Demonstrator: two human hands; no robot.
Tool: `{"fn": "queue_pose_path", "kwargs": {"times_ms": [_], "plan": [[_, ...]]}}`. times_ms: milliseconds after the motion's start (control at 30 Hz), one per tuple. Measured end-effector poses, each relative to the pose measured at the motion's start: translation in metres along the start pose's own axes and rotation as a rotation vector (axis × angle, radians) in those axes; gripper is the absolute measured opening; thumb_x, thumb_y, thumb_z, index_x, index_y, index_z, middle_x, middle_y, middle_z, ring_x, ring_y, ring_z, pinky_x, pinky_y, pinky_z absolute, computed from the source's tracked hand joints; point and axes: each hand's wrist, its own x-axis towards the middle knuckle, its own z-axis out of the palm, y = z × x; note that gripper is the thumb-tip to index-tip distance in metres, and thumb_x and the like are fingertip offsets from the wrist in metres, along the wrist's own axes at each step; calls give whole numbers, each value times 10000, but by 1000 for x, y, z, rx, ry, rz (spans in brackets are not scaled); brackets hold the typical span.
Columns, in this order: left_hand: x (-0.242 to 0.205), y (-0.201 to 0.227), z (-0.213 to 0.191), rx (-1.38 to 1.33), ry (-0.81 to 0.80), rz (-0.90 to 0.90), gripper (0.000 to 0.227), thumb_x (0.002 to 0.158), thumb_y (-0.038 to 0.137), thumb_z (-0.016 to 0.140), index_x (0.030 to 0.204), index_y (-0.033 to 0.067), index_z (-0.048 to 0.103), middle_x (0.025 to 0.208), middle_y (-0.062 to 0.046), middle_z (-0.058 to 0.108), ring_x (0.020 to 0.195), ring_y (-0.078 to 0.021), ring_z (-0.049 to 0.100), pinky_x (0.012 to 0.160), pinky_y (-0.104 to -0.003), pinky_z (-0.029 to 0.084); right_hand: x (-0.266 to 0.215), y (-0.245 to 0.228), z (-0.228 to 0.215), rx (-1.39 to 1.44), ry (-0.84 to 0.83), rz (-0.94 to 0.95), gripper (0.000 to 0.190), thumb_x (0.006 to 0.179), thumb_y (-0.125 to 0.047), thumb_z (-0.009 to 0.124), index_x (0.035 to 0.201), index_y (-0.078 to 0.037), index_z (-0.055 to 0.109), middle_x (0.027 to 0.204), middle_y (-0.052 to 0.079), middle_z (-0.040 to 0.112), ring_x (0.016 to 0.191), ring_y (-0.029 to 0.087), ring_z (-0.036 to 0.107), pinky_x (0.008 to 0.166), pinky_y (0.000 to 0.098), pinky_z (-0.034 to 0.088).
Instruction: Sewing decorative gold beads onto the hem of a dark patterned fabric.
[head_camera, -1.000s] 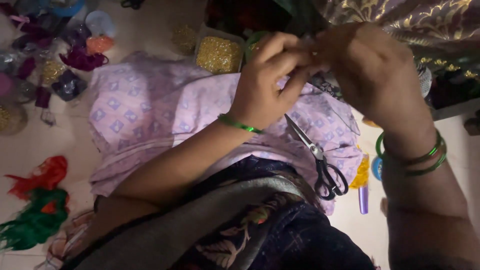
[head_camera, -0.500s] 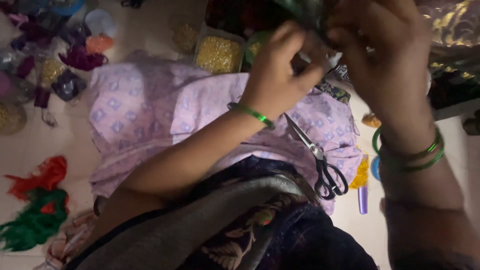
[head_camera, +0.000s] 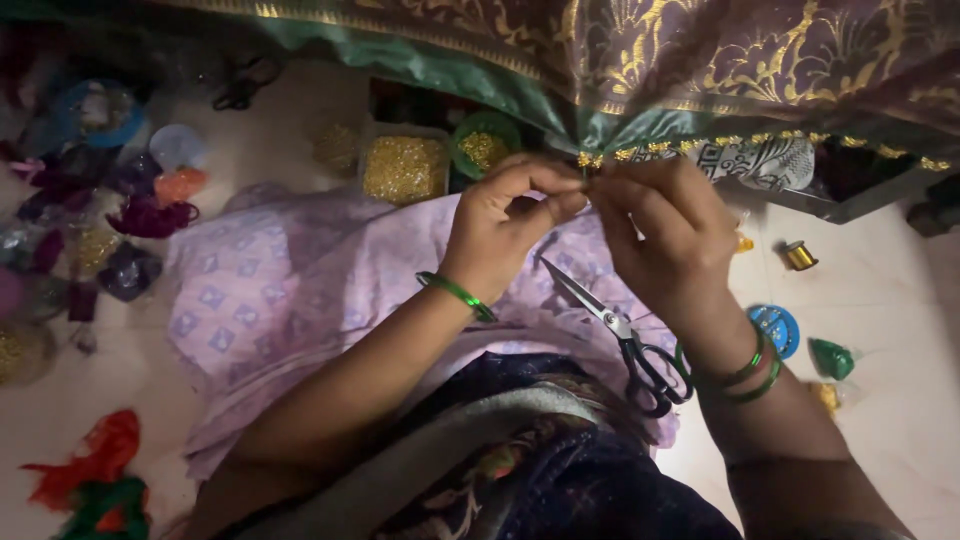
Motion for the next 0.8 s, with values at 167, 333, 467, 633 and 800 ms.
{"fn": "queue_pose_path", "kwargs": {"times_ms": [167,333,467,633,800], "plan": [[0,-14,6,-381,-49,-205,96,989,38,709,1082,26,690,1232,-85,711,1107,-135,667,1007,-287,557,-15,3,11,208,25,244,117,963,55,752,1050,25,681,1112,115,667,963,190,701,788,322,612],[6,-13,12,-768,-63,-274,50,1075,59,591,1104,20,579,1209,-194,705,1118,-266,707,1048,-448,594,-28,17,18,959,147,629,48,1049,15,653,1084,35,627,1086,84,661,965,139,661,866,310,584],[9,-5,6,-801,-67,-285,62,1091,74,571,1116,18,562,1222,-211,703,1155,-290,701,1077,-462,586,-32,27,19,1064,171,663,46,1058,34,644,1094,55,624,1078,107,673,950,149,640,882,290,536],[9,-7,1,-797,-98,-261,70,1108,90,574,1129,24,562,1206,-214,704,1117,-303,710,1051,-466,589,-27,25,19,1195,173,669,49,1054,34,594,1074,56,633,1034,133,684,881,174,661,870,314,560],[8,-1,0,-784,-76,-299,73,1089,85,580,1128,24,569,1182,-185,710,1124,-264,702,1050,-451,585,-26,17,17,1210,190,656,49,1031,43,598,1059,49,638,1038,135,685,915,204,687,882,335,580]]}}
